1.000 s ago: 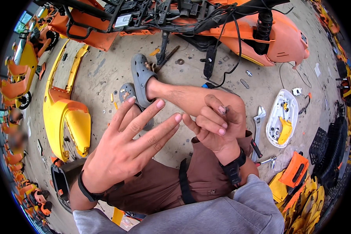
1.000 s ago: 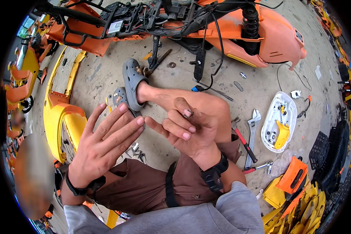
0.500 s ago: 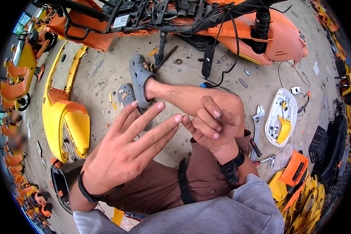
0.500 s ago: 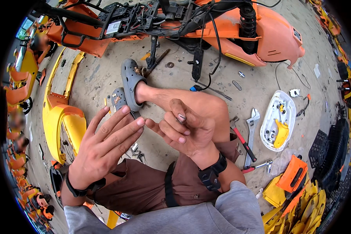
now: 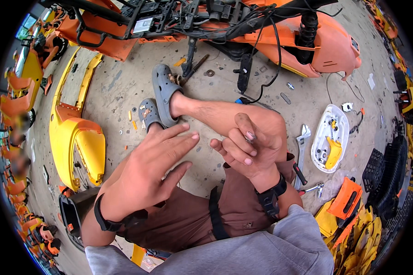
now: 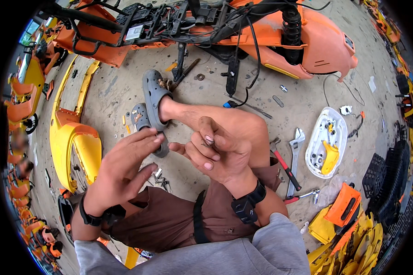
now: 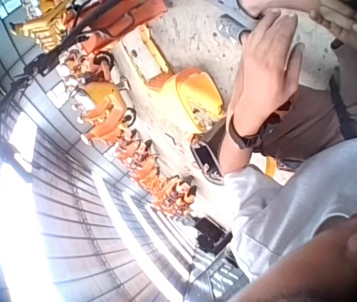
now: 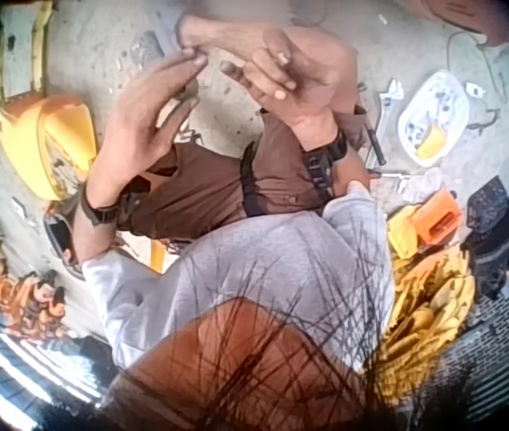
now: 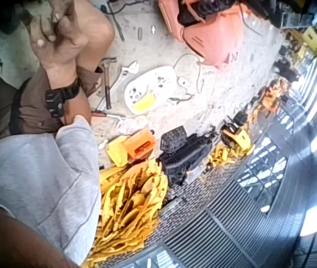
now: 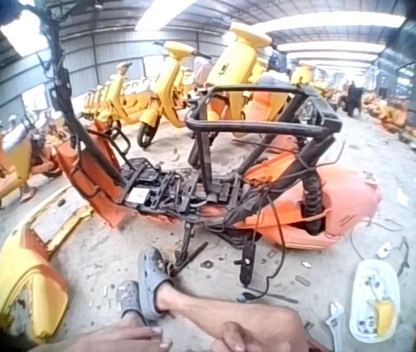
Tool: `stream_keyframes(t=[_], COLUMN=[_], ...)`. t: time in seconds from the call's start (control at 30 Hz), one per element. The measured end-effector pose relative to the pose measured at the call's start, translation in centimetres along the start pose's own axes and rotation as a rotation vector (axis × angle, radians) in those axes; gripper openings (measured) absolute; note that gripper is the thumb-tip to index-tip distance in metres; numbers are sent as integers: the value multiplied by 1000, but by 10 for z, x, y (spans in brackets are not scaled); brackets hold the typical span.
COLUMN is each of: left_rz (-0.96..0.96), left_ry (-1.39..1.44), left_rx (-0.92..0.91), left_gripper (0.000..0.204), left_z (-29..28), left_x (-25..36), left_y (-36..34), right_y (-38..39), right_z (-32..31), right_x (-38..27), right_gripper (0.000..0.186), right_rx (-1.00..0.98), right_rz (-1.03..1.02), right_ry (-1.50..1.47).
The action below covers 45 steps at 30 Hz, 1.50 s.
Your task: The person sits on the floor and handles various scooter parts, including wires and a small sensor, before attempting to attach a component to the frame of an orange electric scooter.
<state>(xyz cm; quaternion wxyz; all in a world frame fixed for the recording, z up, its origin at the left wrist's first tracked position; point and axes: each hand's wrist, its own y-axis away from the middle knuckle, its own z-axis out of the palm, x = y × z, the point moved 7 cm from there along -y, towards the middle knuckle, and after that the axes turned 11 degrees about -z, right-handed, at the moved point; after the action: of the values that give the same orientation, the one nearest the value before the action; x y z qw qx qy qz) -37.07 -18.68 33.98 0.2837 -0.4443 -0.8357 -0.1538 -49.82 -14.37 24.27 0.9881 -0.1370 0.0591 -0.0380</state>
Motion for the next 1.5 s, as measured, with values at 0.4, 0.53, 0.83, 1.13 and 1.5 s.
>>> stream_keyframes(t=[0.4, 0.53, 0.83, 1.13, 1.5], left_rz=[-535, -536, -479, -501, -516], left_ry=[605, 575, 732, 903, 731], left_rx=[-41, -8, -62, 33, 95], left_gripper=[19, 19, 23, 19, 10], left_z=[12, 10, 18, 2, -4], left_x=[-35, -40, -49, -50, -42], left_y=[-1, -2, -7, -3, -14], right_y=[3, 3, 3, 7, 11], right_z=[12, 17, 15, -13, -41], right_x=[7, 9, 9, 1, 7], right_gripper=[18, 16, 11, 9, 17], right_rx=[-121, -127, -105, 349, 380], right_rz=[22, 35, 2, 54, 55], right_ry=[119, 207, 282, 621, 714])
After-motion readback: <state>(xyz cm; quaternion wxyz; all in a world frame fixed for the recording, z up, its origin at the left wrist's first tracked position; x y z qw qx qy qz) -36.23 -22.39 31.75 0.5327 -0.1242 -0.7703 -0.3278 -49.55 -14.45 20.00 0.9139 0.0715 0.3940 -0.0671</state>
